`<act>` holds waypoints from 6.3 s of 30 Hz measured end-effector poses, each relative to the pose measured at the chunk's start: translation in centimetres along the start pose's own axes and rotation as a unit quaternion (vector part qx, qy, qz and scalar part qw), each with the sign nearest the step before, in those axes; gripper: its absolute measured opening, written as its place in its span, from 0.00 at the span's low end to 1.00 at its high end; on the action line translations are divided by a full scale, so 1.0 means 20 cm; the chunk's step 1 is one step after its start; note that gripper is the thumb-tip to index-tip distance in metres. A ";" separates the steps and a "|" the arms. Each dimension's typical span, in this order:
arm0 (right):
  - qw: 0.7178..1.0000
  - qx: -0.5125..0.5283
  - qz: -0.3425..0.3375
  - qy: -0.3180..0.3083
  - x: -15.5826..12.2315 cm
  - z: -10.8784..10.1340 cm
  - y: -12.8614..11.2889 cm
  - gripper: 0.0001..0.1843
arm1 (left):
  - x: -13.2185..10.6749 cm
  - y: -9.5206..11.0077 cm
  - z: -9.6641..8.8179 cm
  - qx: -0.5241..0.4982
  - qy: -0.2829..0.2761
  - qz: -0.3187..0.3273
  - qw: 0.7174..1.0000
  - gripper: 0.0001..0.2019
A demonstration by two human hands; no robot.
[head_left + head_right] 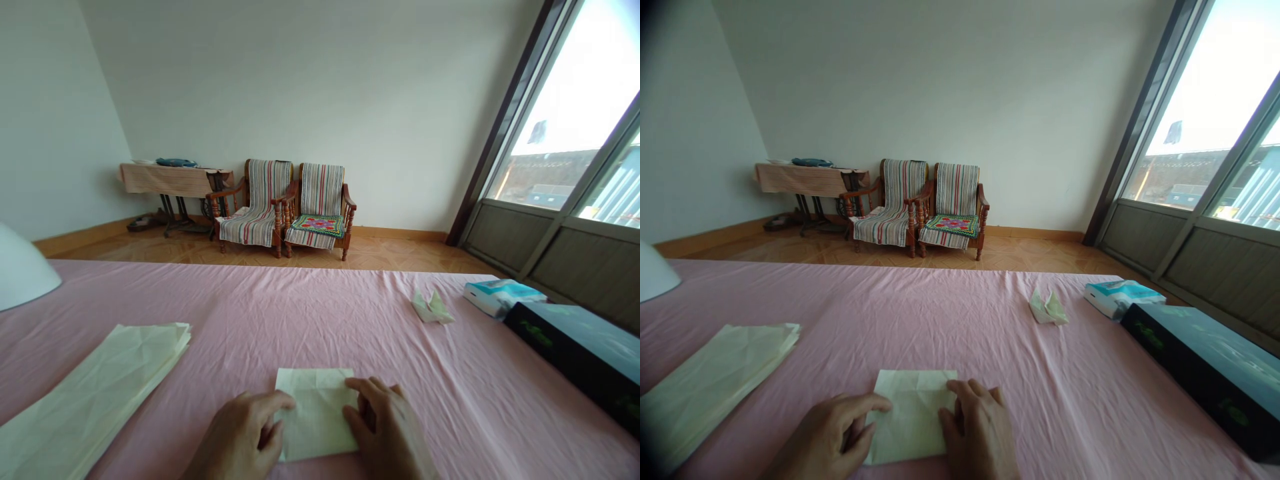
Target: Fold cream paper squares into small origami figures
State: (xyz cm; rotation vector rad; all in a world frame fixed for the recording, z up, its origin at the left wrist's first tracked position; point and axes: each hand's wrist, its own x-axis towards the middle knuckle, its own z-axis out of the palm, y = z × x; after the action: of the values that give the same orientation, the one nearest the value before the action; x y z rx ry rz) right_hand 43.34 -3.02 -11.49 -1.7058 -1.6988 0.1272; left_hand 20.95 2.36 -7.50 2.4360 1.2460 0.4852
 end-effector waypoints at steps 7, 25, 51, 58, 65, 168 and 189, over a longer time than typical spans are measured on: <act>0.999 -0.046 -0.026 -0.010 -0.01 -0.02 0.00 0.16 | -0.01 -0.02 0.01 0.009 0.001 0.006 1.000 0.18; 1.000 0.001 -0.011 0.006 -0.02 -0.01 0.01 0.13 | 0.00 -0.03 0.02 0.029 -0.021 -0.025 0.999 0.18; 0.994 -0.056 -0.093 0.021 -0.04 0.06 0.12 0.12 | -0.03 0.05 -0.04 0.061 -0.015 0.069 0.996 0.20; 0.993 -0.062 -0.102 0.023 -0.04 0.05 0.12 0.14 | -0.01 0.06 -0.06 0.108 -0.009 0.116 0.987 0.21; 0.994 -0.048 -0.095 0.036 -0.03 0.04 0.10 0.20 | -0.02 0.04 -0.04 0.142 -0.023 0.127 0.981 0.20; 0.872 -0.341 -0.331 0.116 -0.25 -0.24 -0.10 0.26 | 0.03 -0.01 -0.15 0.006 -0.091 0.104 0.990 0.24; 0.941 -0.157 -0.282 -0.100 -0.10 0.09 -0.26 0.45 | 0.03 0.00 -0.13 -0.016 -0.058 0.100 0.993 0.22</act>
State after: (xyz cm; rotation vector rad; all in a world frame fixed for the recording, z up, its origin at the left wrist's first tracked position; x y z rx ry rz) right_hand 37.78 -4.65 -10.92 -1.3762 -2.3998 -0.2581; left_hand 20.07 3.23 -5.04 2.5348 0.9469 0.4053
